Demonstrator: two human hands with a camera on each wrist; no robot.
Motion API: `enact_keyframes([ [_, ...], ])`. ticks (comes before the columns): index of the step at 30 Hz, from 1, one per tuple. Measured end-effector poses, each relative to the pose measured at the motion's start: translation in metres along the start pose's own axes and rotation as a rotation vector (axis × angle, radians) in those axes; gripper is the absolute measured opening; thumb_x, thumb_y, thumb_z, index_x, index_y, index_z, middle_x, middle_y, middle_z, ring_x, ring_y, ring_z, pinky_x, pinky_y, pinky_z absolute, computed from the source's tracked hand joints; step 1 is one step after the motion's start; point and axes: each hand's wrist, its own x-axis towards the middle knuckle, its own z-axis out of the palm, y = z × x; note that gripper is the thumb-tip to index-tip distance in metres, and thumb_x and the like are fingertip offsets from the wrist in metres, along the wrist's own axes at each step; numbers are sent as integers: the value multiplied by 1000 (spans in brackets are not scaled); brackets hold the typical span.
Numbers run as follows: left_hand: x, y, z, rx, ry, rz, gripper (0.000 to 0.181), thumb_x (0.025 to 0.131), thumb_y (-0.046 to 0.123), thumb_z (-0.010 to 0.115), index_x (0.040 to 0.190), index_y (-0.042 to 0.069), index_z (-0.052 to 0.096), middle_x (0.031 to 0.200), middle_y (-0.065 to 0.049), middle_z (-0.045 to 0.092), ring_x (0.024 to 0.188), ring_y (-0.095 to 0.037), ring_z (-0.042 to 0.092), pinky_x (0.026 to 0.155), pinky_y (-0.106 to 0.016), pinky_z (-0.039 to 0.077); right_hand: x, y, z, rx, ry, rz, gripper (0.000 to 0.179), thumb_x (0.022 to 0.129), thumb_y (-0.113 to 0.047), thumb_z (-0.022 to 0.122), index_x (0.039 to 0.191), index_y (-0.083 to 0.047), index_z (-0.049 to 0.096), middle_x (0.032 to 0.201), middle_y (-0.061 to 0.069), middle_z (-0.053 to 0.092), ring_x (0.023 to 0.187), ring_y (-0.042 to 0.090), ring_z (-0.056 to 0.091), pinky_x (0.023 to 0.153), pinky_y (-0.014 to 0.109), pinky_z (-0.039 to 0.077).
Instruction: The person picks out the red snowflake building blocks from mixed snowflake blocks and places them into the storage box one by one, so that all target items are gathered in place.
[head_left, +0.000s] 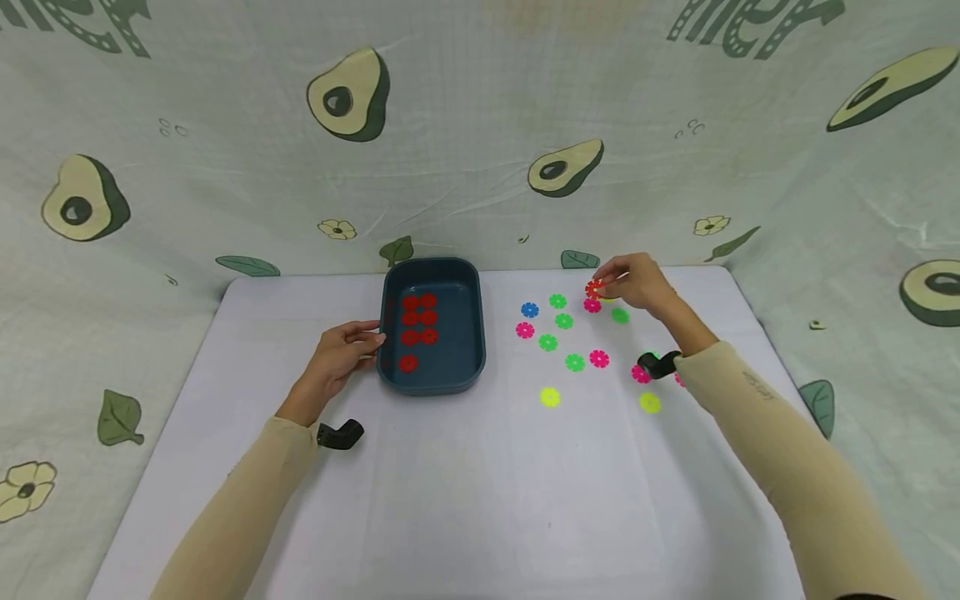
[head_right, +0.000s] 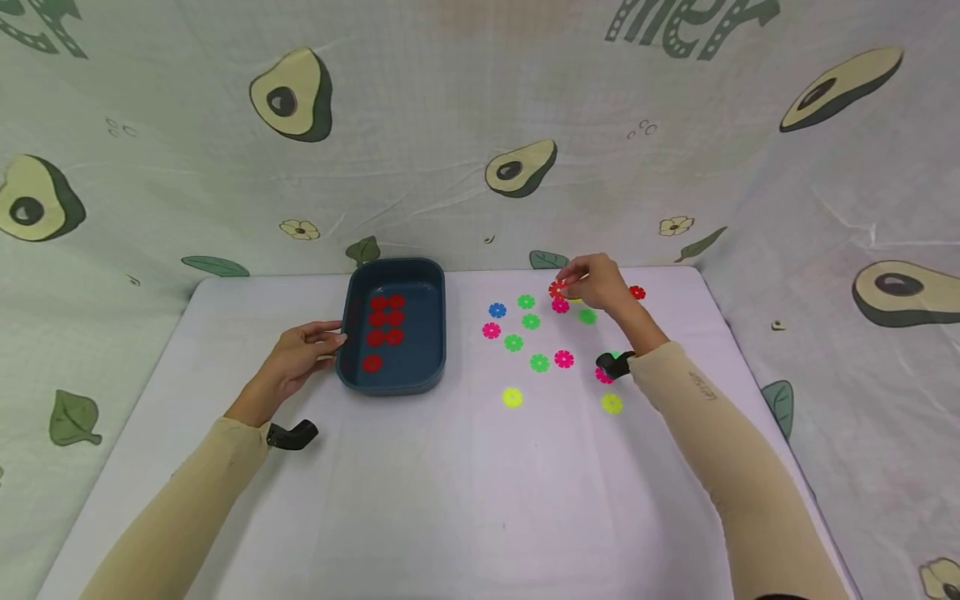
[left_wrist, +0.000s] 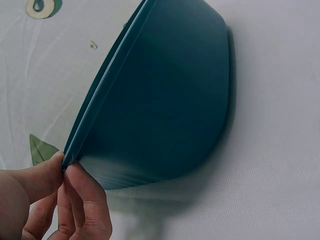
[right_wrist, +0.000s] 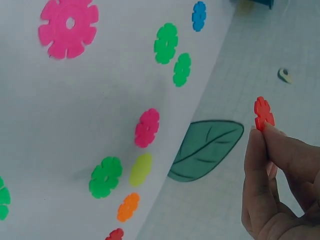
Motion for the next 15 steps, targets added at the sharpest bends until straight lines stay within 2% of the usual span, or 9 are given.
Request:
enact_keyframes([
  [9, 0, -1, 0, -5, 1, 2, 56, 105, 8, 68, 154, -6, 47, 104, 2, 61, 80, -3, 61, 71, -17, 57, -1, -23, 14, -25, -40, -58, 22, 98, 1, 72, 120, 6, 73, 108, 22, 65, 97, 33, 66, 82, 32, 59],
  [12, 0, -1, -1, -13, -2, 6, 56, 105, 8, 67, 154, -6, 46, 104, 3, 61, 80, -3, 60, 72, -17, 57, -1, -30, 17, -18, -50, -89, 21, 98, 3, 72, 118, 7, 73, 107, 22, 66, 96, 34, 68, 82, 32, 60],
  [15, -1, -1, -1, -20, -4, 11, 55, 105, 7, 67, 154, -7, 46, 103, 4, 61, 79, -3, 60, 71, -17, 57, -1, -39, 21, -4, -62, -115, 20, 98, 6, 71, 117, 9, 73, 105, 23, 65, 97, 37, 70, 77, 26, 59],
])
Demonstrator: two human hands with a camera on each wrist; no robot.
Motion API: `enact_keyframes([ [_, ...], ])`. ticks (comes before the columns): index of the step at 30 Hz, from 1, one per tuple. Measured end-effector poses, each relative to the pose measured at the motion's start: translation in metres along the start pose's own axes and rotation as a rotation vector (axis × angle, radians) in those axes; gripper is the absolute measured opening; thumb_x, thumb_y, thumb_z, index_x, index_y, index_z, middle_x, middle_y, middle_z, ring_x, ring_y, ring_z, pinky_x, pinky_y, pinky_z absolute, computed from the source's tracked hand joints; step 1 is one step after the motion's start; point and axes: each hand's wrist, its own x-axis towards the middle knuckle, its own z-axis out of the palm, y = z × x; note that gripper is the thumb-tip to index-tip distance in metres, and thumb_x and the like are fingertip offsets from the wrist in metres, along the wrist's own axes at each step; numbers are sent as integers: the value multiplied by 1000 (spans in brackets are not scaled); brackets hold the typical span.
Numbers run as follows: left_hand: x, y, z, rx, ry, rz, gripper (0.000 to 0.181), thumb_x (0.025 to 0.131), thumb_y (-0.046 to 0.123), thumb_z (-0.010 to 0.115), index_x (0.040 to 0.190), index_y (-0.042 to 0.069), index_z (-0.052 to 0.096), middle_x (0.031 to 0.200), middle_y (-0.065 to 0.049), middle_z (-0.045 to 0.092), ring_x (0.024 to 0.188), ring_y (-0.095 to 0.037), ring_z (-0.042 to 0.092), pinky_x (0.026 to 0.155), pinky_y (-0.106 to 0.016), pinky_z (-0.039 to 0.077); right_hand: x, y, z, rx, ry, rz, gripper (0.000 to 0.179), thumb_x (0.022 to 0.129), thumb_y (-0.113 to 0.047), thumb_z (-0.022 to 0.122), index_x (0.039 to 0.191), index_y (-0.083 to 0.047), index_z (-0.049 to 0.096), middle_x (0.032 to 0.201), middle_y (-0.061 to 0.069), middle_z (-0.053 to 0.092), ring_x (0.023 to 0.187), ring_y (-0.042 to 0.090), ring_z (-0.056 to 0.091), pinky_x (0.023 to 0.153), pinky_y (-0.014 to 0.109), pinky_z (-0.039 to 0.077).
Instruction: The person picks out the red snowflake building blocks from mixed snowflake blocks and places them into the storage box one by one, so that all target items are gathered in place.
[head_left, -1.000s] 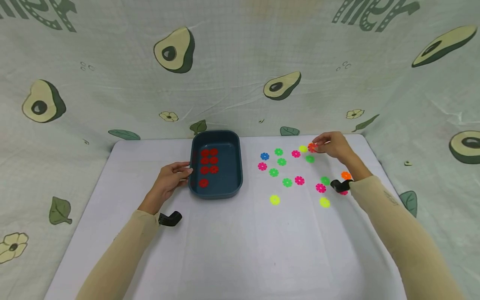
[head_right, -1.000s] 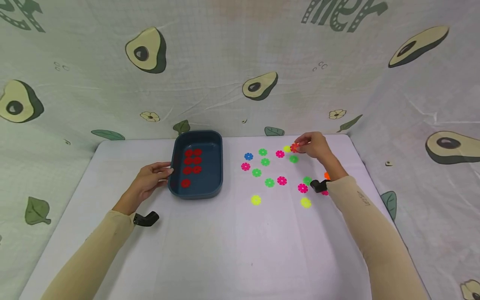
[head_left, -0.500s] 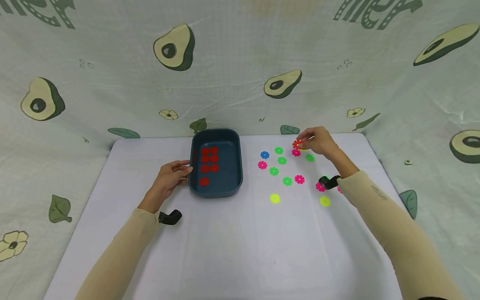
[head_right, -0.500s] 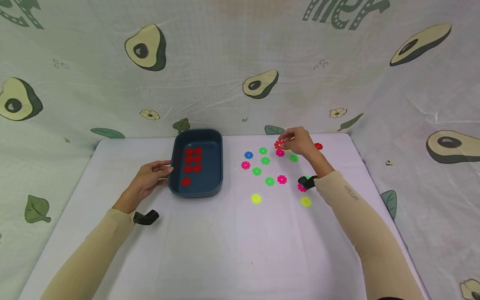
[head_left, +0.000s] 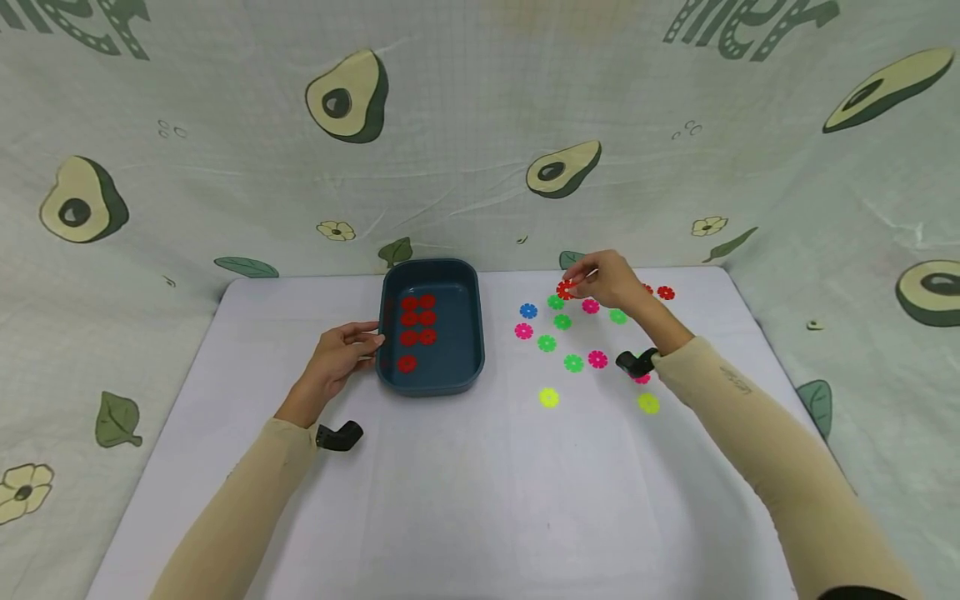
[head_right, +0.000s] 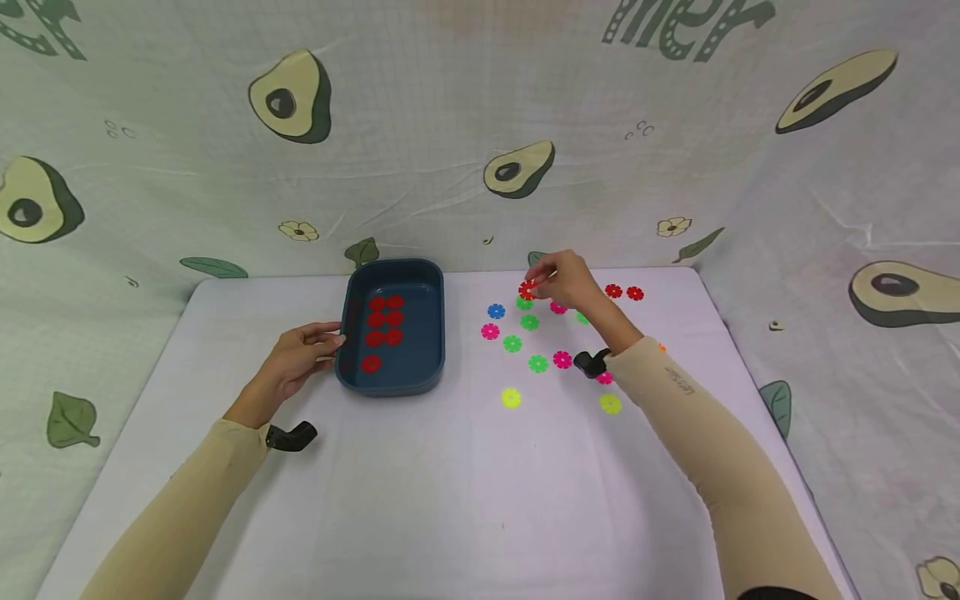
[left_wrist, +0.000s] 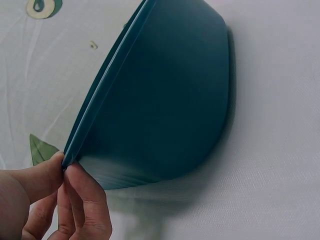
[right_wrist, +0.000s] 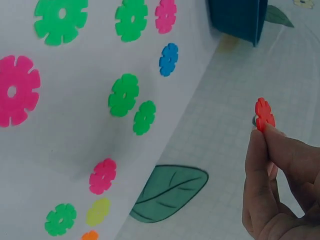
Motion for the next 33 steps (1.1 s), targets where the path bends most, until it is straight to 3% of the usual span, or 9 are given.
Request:
enact_keyframes([
  [6, -1, 0, 0, -4, -3, 4, 55, 105, 6, 66, 154, -8, 46, 101, 4, 61, 78, -2, 61, 70, -16, 56, 3, -14, 9, 9, -18, -27, 19, 97, 6, 72, 116, 9, 73, 103, 22, 65, 97, 38, 70, 70, 18, 53],
  [13, -1, 0, -1, 8, 4, 0, 56, 105, 7, 67, 154, -7, 46, 102, 4, 61, 79, -2, 60, 70, -16, 56, 10, -30, 24, -27, -38, -111, 16, 94, 9, 73, 110, 6, 75, 101, 20, 67, 87, 31, 66, 69, 21, 52],
  [22, 0, 1, -1, 17, 7, -6, 56, 105, 8, 68, 155, -5, 46, 101, 4, 62, 78, -2, 61, 71, -17, 57, 16, -62, 45, -41, -63, -179, 13, 92, 10, 75, 104, 5, 76, 95, 18, 69, 85, 30, 66, 76, 30, 58],
  [33, 2, 1, 0, 29, 17, -18, 55, 105, 10, 68, 154, -4, 48, 105, 2, 61, 81, -2, 61, 74, -19, 57, 24, -92, 75, 7, -147, -246, 16, 89, 14, 75, 101, 5, 77, 90, 14, 68, 81, 25, 64, 72, 27, 55],
])
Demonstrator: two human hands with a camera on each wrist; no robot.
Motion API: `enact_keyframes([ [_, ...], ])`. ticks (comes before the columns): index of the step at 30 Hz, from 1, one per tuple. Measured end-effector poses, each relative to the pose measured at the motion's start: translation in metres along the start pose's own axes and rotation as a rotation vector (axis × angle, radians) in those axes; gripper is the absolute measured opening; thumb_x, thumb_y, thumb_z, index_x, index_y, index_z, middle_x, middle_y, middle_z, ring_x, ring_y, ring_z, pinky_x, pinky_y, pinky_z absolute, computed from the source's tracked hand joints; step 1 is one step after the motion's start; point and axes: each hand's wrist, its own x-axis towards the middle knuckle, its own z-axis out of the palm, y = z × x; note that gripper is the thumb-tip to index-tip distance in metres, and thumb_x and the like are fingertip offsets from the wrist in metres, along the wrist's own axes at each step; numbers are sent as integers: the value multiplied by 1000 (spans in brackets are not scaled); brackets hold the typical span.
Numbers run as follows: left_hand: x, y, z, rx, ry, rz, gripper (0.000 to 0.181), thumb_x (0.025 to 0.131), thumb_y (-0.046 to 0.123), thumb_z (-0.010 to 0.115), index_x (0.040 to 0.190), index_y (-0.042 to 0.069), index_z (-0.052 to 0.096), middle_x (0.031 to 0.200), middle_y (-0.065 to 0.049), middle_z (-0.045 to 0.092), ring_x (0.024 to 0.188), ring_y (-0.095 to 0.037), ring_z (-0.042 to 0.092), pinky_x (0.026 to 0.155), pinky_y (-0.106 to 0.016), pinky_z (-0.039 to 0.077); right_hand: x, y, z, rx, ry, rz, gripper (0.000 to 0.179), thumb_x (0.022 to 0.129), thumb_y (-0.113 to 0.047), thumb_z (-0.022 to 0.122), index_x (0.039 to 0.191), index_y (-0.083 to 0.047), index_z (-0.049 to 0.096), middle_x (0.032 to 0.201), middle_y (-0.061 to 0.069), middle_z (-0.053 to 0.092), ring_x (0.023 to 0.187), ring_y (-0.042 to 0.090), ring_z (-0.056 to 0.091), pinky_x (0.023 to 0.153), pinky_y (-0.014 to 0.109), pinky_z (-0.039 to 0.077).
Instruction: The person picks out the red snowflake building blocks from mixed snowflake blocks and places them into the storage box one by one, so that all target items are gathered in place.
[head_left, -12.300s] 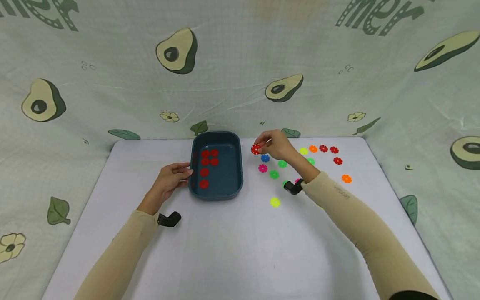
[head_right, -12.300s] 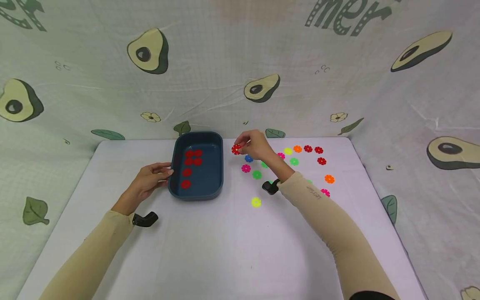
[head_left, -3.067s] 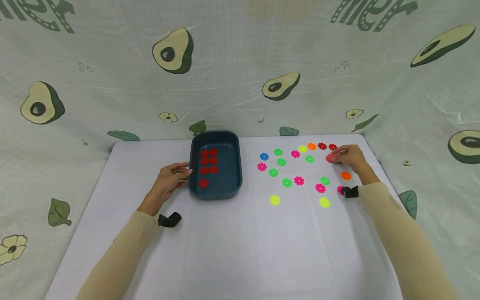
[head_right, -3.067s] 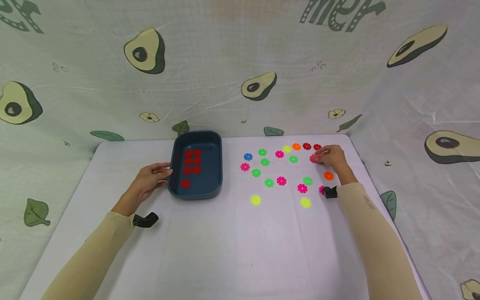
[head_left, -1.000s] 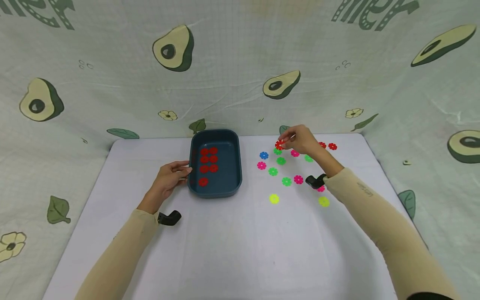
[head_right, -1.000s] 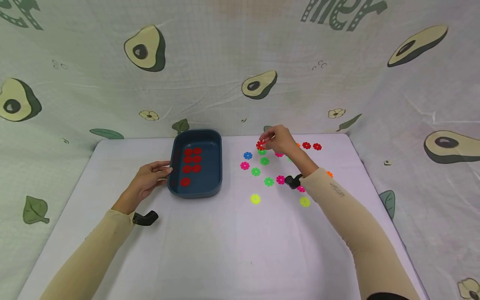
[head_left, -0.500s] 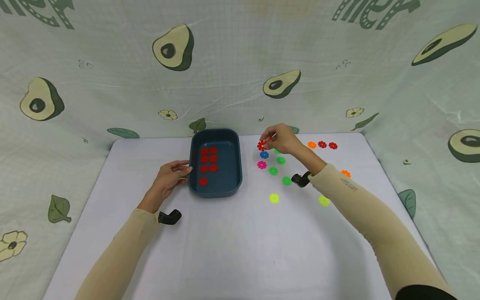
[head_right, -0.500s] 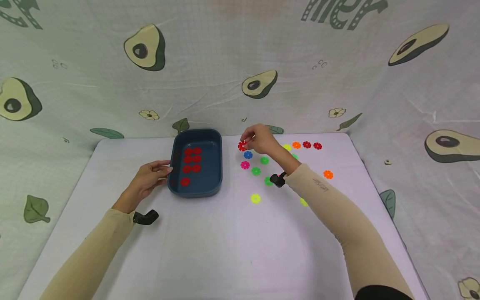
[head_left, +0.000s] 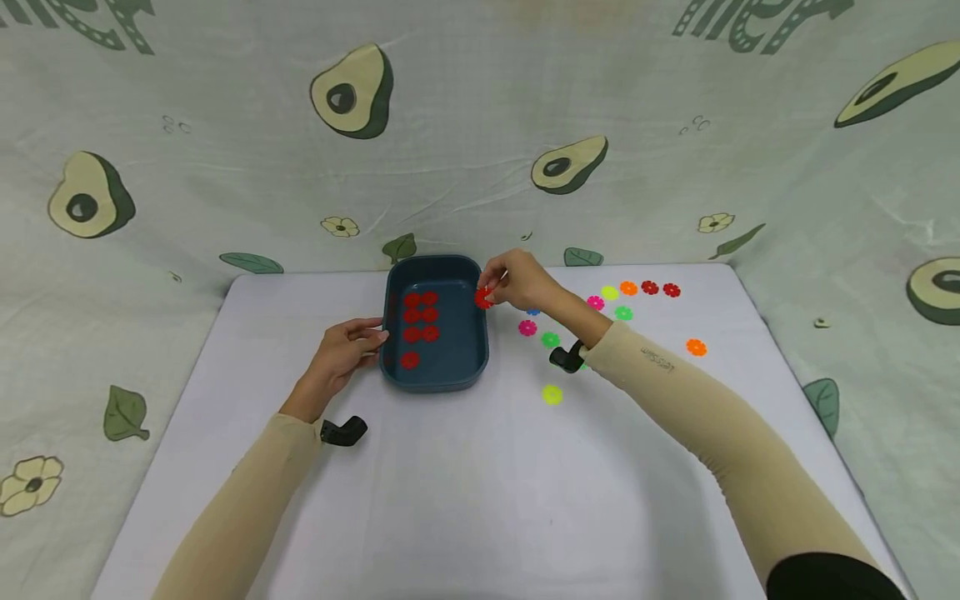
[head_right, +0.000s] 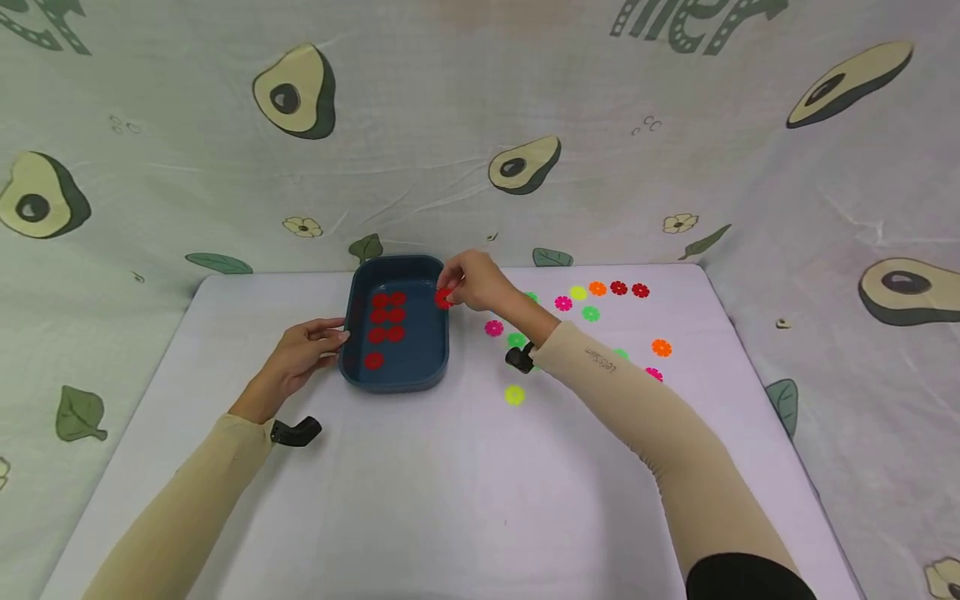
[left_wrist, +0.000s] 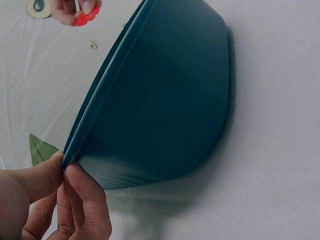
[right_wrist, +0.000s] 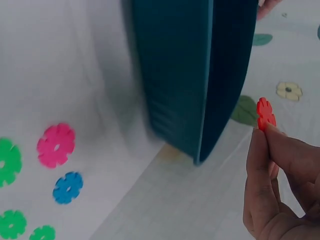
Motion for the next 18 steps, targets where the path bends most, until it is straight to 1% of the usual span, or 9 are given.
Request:
enact_keyframes([
  [3, 0, 1, 0, -7, 3, -1, 54, 105, 9, 67, 154, -5, 48, 104, 3, 61, 79, -3, 60, 74, -18, 57, 5, -8, 8, 12, -34, -17, 16, 89, 14, 74, 102, 5, 77, 91, 14, 67, 83, 26, 64, 74, 28, 56],
  [8, 0, 0, 0, -24, -1, 5, 53, 105, 7, 66, 153, -6, 48, 101, 4, 61, 77, -3, 60, 71, -17, 57, 14, -20, 19, -14, -88, -56, 15, 90, 13, 74, 102, 4, 77, 89, 12, 66, 83, 24, 63, 75, 28, 56],
  [15, 0, 0, 1, -34, 1, 2, 53, 104, 7, 68, 152, -6, 49, 101, 4, 62, 77, -3, 61, 71, -18, 57, 27, -36, 29, -41, -160, -102, 18, 86, 14, 77, 100, 4, 78, 85, 10, 67, 77, 20, 63, 73, 27, 55],
  [18, 1, 0, 1, -34, 5, 2, 53, 104, 7, 68, 152, -6, 49, 101, 4, 62, 77, -3, 61, 71, -18, 57, 33, -42, 33, -63, -190, -99, 18, 86, 13, 78, 101, 2, 79, 87, 9, 68, 78, 19, 64, 72, 26, 55],
])
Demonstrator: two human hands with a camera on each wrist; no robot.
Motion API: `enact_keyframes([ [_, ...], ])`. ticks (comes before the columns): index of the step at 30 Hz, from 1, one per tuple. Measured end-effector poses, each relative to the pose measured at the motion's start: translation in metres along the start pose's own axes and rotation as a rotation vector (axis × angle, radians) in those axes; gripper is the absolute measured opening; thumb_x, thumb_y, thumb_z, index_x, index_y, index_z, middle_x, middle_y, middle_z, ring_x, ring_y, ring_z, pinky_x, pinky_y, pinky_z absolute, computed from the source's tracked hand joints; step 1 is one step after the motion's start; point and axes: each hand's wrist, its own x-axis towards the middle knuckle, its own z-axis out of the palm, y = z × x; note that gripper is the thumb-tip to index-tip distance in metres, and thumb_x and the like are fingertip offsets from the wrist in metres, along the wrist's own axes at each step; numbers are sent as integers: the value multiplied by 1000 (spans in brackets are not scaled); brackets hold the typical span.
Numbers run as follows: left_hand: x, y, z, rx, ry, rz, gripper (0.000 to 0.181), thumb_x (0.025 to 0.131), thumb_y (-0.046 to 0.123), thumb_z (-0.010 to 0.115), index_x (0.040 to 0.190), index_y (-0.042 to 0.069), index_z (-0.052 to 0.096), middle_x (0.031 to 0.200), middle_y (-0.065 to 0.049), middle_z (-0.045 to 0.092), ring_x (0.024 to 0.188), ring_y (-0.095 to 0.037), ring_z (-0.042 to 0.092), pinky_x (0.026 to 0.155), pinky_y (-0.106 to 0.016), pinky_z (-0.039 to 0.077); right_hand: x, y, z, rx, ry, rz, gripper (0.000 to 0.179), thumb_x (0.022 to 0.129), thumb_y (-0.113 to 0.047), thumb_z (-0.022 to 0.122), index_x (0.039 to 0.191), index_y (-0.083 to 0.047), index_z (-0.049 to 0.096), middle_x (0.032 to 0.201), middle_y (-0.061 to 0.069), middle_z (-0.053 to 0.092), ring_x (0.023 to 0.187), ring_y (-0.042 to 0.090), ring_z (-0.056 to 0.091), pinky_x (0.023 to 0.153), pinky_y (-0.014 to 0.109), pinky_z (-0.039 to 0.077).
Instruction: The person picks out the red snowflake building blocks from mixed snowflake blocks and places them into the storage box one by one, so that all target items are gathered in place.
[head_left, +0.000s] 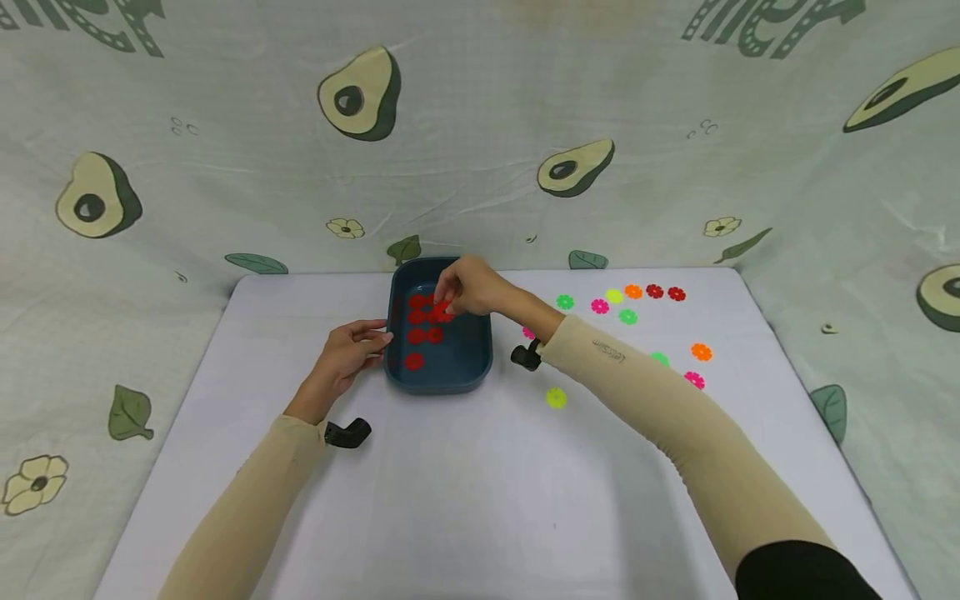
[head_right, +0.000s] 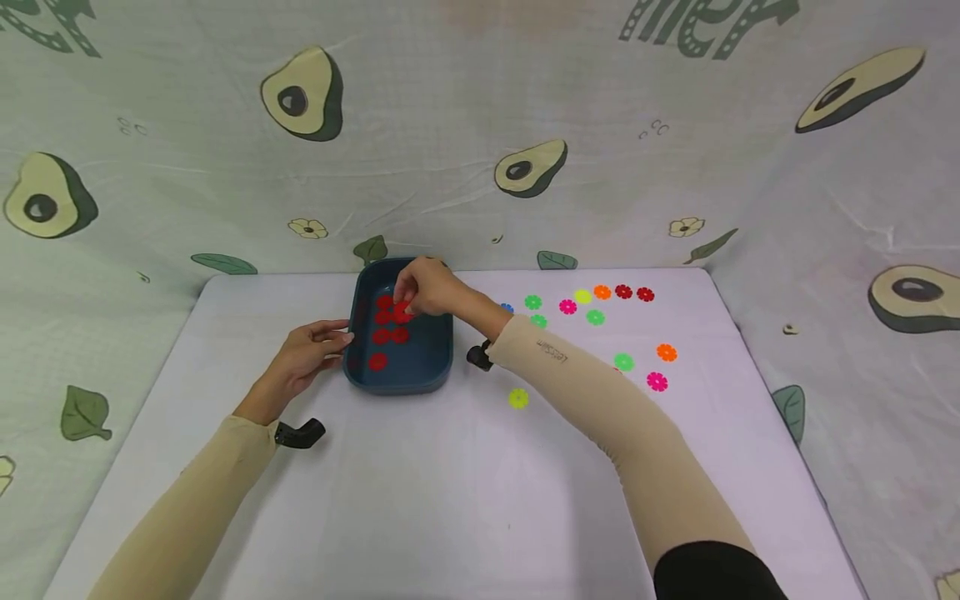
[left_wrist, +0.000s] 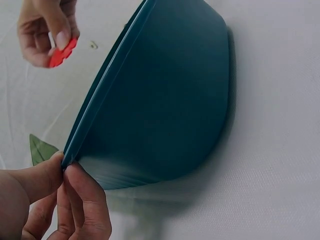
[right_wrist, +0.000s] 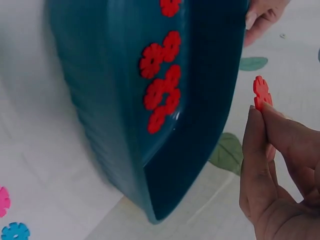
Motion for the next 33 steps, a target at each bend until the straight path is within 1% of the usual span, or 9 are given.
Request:
enact_keyframes([
  [5, 1, -2, -1, -1, 4, 0, 52, 104, 7, 68, 152, -5, 50, 101, 4, 62, 76, -3, 61, 71, -17, 57, 11, -8, 5, -36, -74, 20, 18, 88, 9, 80, 104, -1, 79, 92, 9, 70, 82, 18, 63, 74, 26, 54],
  [9, 1, -2, -1, 13, 7, 3, 52, 105, 8, 67, 152, -5, 51, 101, 4, 62, 77, -2, 61, 71, -17, 57, 19, -12, 8, -56, -143, -6, 19, 89, 8, 80, 106, 0, 78, 97, 13, 73, 84, 18, 64, 76, 26, 55],
  [12, 1, -3, -1, 16, 5, 8, 52, 105, 7, 67, 152, -6, 51, 101, 3, 62, 76, -2, 61, 71, -17, 57, 25, -11, 11, -61, -185, -27, 19, 90, 8, 79, 107, 0, 79, 96, 12, 72, 83, 17, 64, 76, 26, 55],
  [15, 0, -3, -1, 16, 0, 12, 51, 105, 7, 67, 152, -6, 50, 101, 3, 62, 76, -2, 61, 71, -17, 57, 32, -9, 14, -64, -220, -40, 19, 89, 8, 80, 106, 0, 79, 90, 6, 69, 82, 16, 62, 75, 25, 54],
  [18, 1, -3, -1, 15, -4, 15, 52, 105, 7, 67, 152, -6, 50, 101, 3, 63, 75, -2, 61, 71, -17, 57, 38, -7, 16, -57, -255, -56, 19, 88, 9, 81, 105, 0, 79, 87, 4, 66, 80, 14, 60, 73, 24, 52],
  [23, 2, -3, -1, 14, -2, 13, 51, 104, 7, 67, 152, -5, 51, 102, 2, 62, 75, -2, 61, 71, -17, 57, 46, -7, 19, -47, -313, -80, 20, 87, 12, 78, 103, 2, 79, 83, 3, 64, 75, 13, 58, 68, 23, 52],
  [28, 3, -3, -1, 1, 1, 11, 52, 104, 7, 68, 151, -6, 51, 102, 1, 62, 76, -2, 62, 71, -18, 58, 55, -7, 25, -66, -381, -67, 20, 87, 12, 79, 104, 2, 78, 83, 3, 65, 75, 12, 60, 69, 24, 53],
  [33, 1, -2, -1, -10, 3, 9, 53, 104, 6, 68, 152, -6, 50, 102, 1, 62, 76, -2, 62, 70, -18, 58, 63, -4, 33, -99, -437, -47, 20, 87, 12, 79, 102, -1, 80, 84, 2, 68, 77, 13, 61, 71, 24, 53],
])
